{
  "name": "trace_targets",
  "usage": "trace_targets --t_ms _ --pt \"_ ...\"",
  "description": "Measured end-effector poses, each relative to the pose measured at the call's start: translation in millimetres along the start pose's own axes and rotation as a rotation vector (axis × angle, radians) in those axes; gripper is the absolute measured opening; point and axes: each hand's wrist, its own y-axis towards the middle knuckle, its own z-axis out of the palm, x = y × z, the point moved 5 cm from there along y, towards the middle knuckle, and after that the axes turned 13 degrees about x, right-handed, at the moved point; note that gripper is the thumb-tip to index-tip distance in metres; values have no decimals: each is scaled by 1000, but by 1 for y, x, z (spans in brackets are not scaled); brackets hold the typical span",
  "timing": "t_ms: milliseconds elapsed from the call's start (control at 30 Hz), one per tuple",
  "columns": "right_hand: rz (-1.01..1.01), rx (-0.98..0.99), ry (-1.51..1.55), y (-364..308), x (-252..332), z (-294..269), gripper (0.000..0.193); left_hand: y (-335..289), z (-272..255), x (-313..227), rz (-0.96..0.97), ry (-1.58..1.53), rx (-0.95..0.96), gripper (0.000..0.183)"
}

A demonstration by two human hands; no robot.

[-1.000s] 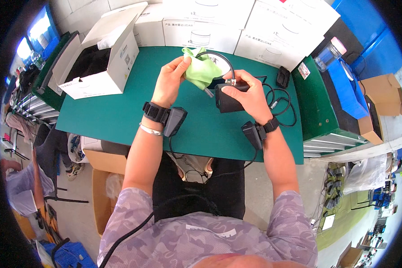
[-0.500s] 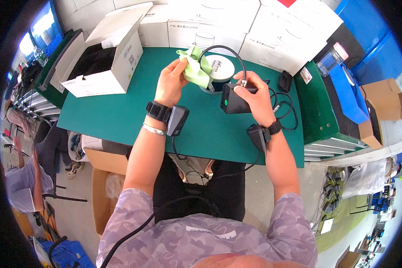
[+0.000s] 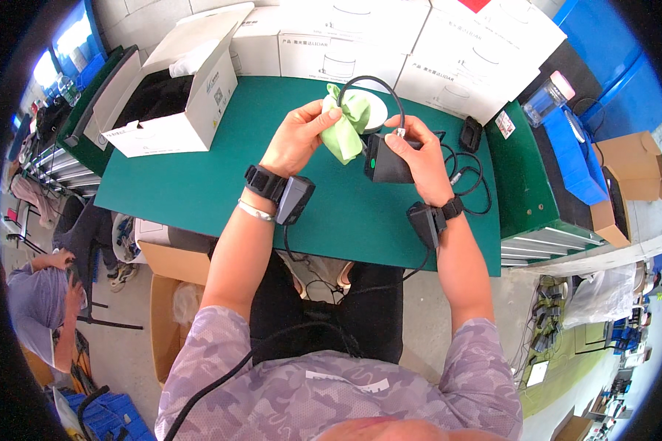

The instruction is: Cleaning an electronic sensor device and its mounting components using a microfiber cloth.

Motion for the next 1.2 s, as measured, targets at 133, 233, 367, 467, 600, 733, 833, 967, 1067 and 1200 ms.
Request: trace_targets --t_ms 133,233,367,467,600,733,833,967,1067,1200 --pt "80 95 65 1 -8 7 21 -1 1 -4 14 -8 -74 24" --pt "139 103 127 -1 -6 12 21 -1 1 -5 11 15 -76 25" --pt "159 145 127 1 -14 11 28 -1 2 -4 11 27 -73 26" --pt "146 133 112 2 -16 11 32 -2 1 -3 1 45 -83 27" --pt "113 93 120 2 -14 11 31 -2 -11 1 -10 44 -153 30" --pt "63 61 100 3 -15 9 31 -4 -21 1 68 -16 -323 32" --pt "68 64 90 2 -11 10 30 -7 -32 -2 119 3 -423 31" --pt "76 47 87 2 -17 5 30 -8 -33 -4 184 -14 -501 29" --pt "111 16 67 3 -20 4 30 -10 -42 -6 219 64 -505 27" --pt "117 -7 110 4 -25 5 30 -9 -37 -8 191 57 -477 26"
